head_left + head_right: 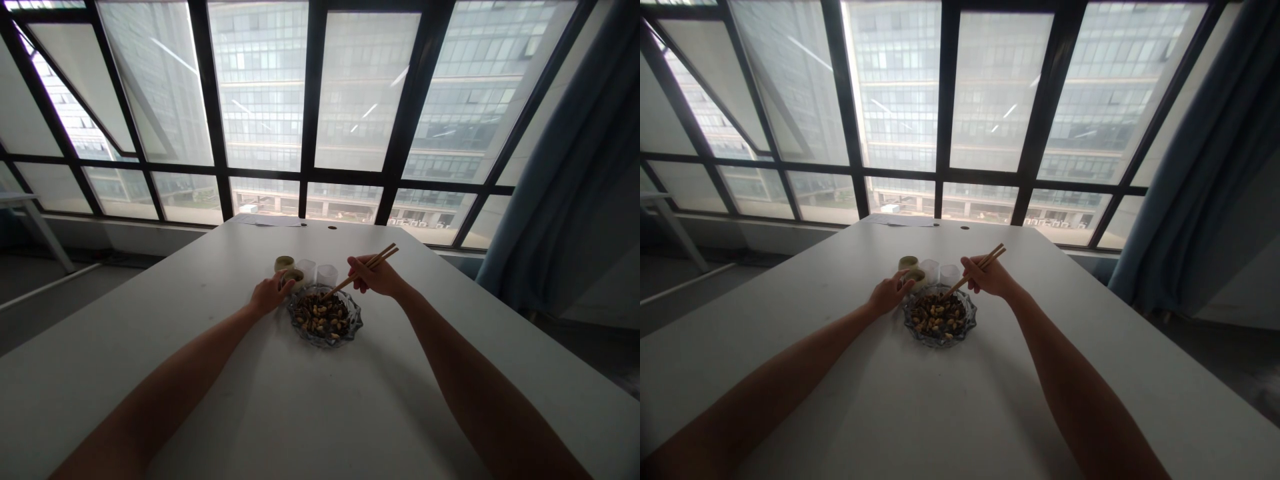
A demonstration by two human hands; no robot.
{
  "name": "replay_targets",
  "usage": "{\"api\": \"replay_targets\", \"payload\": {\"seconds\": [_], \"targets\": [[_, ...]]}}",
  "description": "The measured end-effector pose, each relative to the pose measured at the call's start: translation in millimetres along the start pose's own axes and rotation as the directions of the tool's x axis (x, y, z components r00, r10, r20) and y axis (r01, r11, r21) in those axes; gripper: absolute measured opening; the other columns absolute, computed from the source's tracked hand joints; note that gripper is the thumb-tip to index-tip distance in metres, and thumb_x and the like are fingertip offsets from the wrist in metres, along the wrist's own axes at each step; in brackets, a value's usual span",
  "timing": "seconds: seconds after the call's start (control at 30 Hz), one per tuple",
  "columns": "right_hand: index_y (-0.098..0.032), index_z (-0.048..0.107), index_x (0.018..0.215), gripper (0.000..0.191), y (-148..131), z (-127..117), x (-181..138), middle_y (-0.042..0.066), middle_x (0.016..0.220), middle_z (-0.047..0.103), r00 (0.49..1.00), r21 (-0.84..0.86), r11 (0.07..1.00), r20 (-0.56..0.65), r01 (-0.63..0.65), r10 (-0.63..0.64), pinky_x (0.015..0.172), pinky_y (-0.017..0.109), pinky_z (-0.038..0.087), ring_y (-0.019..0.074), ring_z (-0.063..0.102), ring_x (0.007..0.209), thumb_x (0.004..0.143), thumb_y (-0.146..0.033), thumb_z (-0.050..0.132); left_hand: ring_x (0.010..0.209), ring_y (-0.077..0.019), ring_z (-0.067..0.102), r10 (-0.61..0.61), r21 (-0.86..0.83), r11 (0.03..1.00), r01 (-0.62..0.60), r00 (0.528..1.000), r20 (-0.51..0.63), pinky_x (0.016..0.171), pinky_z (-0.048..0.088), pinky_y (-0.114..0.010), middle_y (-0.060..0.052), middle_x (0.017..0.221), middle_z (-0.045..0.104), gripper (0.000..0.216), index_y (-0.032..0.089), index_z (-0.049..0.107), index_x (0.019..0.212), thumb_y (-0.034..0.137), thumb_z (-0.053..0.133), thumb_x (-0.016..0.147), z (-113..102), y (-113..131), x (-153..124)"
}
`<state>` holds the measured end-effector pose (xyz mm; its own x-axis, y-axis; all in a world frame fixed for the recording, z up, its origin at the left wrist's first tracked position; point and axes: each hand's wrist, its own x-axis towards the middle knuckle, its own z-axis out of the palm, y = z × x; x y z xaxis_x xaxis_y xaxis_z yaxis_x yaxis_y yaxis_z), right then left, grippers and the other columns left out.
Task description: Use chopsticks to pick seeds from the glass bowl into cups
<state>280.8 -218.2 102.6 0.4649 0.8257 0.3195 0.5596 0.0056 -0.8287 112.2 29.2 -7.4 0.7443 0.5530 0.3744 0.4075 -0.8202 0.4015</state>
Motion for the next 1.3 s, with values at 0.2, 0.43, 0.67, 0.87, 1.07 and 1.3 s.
{"api": "replay_targets", "payload": {"seconds": [0.2,0.43,0.67,0.87,1.07,1.3], "targets": [[-0.015,0.065,0.062,0.070,8.3,-5.7,3.4,0.005,0.045,0.062,0.998,0.064,0.997,-0.053,-0.038,0.042,0.033,0.022,0.042,0.0122,0.055,0.033,0.070,-0.085,0.062,0.083,-0.0231,0.072,0.005,0.006,1.000,-0.005,1.000,0.000,0.072,0.049,-0.030,-0.003,0.083,0.075,0.056,0.025,0.052,0.141,0.059,0.043,0.098,2.5,-2.3,1.4],[-0.013,0.066,0.062,0.066,34.6,-20.9,9.7,0.006,0.044,0.062,0.991,0.287,0.954,-0.078,-0.083,0.110,0.030,0.021,0.039,0.0112,0.052,0.031,0.067,-0.078,0.072,0.082,-0.0229,0.072,0.013,0.003,1.000,-0.013,1.000,-0.003,0.073,0.049,-0.030,-0.004,0.084,0.075,0.056,0.023,0.052,0.141,0.058,0.044,0.098,2.6,-3.5,1.4],[-0.014,0.064,0.062,0.049,77.0,-37.4,16.1,0.004,0.041,0.059,0.947,0.521,0.817,-0.052,-0.245,0.317,0.029,0.019,0.039,0.0099,0.048,0.030,0.085,-0.056,0.071,0.084,-0.0217,0.072,-0.012,0.014,1.000,0.012,1.000,0.022,0.075,0.049,-0.029,-0.002,0.083,0.074,0.055,0.024,0.051,0.142,0.057,0.044,0.098,-1.3,1.0,0.2],[-0.014,0.062,0.061,0.047,99.2,-40.4,9.3,0.003,0.043,0.057,0.883,0.630,0.685,0.003,-0.367,0.469,0.031,0.015,0.039,0.0077,0.049,0.033,0.100,-0.040,0.057,0.085,-0.0221,0.072,-0.008,0.012,1.000,0.008,1.000,0.017,0.075,0.049,-0.029,-0.002,0.086,0.075,0.055,0.025,0.051,0.142,0.058,0.044,0.098,0.3,-0.2,0.4],[-0.015,0.058,0.063,0.045,113.3,-42.9,1.4,0.001,0.045,0.056,0.825,0.663,0.604,0.036,-0.442,0.564,0.033,0.013,0.040,0.0062,0.048,0.034,0.101,-0.038,0.055,0.085,-0.0221,0.072,-0.016,0.010,1.000,0.016,1.000,0.016,0.076,0.050,-0.029,-0.003,0.087,0.075,0.055,0.025,0.052,0.142,0.058,0.045,0.098,-0.3,0.0,0.2],[-0.016,0.060,0.066,0.041,115.1,-44.8,-0.6,0.001,0.046,0.056,0.813,0.679,0.589,0.019,-0.437,0.582,0.032,0.014,0.041,0.0077,0.051,0.036,0.101,-0.037,0.056,0.085,-0.0217,0.072,-0.010,0.006,1.000,0.010,1.000,0.015,0.077,0.050,-0.029,-0.003,0.086,0.075,0.057,0.026,0.050,0.143,0.059,0.044,0.098,2.7,-2.9,0.7]]}}
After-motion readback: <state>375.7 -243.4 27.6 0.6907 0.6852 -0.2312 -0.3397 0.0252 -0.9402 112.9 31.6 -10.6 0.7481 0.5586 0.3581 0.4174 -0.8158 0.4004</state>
